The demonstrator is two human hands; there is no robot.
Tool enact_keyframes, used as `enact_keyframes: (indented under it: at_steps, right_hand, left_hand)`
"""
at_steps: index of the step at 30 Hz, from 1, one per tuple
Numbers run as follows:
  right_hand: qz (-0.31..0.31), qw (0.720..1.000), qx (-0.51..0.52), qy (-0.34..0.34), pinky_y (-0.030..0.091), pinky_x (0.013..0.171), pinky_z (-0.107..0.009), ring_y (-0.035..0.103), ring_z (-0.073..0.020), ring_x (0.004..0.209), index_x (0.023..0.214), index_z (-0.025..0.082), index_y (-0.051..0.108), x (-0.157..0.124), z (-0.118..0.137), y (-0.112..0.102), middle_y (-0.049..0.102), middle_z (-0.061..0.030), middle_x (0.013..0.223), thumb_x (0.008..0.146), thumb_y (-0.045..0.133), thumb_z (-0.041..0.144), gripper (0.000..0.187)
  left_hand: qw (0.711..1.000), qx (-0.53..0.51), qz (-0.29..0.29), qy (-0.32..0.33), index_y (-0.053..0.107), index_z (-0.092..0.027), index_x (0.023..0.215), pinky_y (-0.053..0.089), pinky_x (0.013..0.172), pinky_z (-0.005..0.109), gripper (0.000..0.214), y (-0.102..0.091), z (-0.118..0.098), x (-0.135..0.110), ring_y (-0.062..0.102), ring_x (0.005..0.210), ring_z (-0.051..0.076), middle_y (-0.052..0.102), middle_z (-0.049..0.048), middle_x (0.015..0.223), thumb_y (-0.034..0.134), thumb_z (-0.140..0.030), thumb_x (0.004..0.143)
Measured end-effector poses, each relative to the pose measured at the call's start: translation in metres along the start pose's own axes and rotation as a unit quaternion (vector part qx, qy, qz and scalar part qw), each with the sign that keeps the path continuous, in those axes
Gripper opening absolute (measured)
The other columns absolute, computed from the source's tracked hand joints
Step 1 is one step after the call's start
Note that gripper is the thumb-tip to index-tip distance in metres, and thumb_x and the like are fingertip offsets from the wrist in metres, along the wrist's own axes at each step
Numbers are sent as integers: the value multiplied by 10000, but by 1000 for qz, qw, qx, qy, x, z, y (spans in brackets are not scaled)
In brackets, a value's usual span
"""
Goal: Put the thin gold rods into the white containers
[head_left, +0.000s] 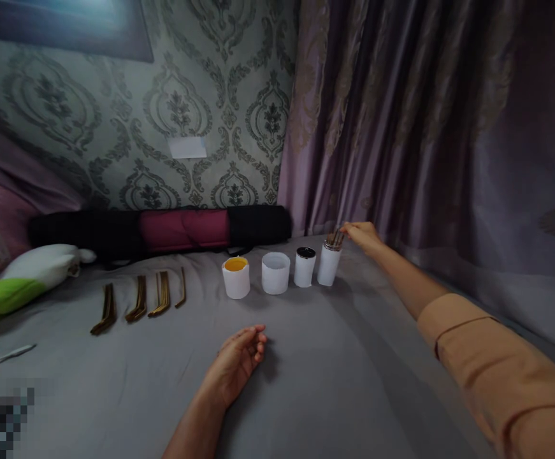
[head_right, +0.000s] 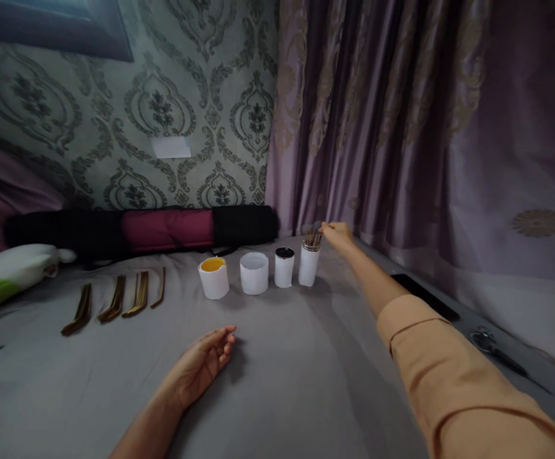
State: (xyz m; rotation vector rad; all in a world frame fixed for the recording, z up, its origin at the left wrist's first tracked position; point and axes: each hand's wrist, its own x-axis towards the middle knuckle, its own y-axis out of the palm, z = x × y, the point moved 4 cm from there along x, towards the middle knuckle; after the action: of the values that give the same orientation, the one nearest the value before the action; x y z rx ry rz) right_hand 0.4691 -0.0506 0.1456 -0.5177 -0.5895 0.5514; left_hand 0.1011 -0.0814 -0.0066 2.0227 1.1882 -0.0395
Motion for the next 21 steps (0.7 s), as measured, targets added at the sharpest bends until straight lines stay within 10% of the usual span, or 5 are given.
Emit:
enact_keyframes:
  at_steps: [21]
  right_hand:
    - [-18, 995, 93, 4, 415, 471, -205, 537, -91, 510, 834, 145, 647, -8, 11, -18, 642, -62, 724, 746, 441, 341, 298]
  left_hand:
    - [1000, -1, 9, 4, 555, -91, 868, 424, 475, 176, 121, -1, 0, 0, 526, 525, 68, 574, 44, 670, 496, -146, 778]
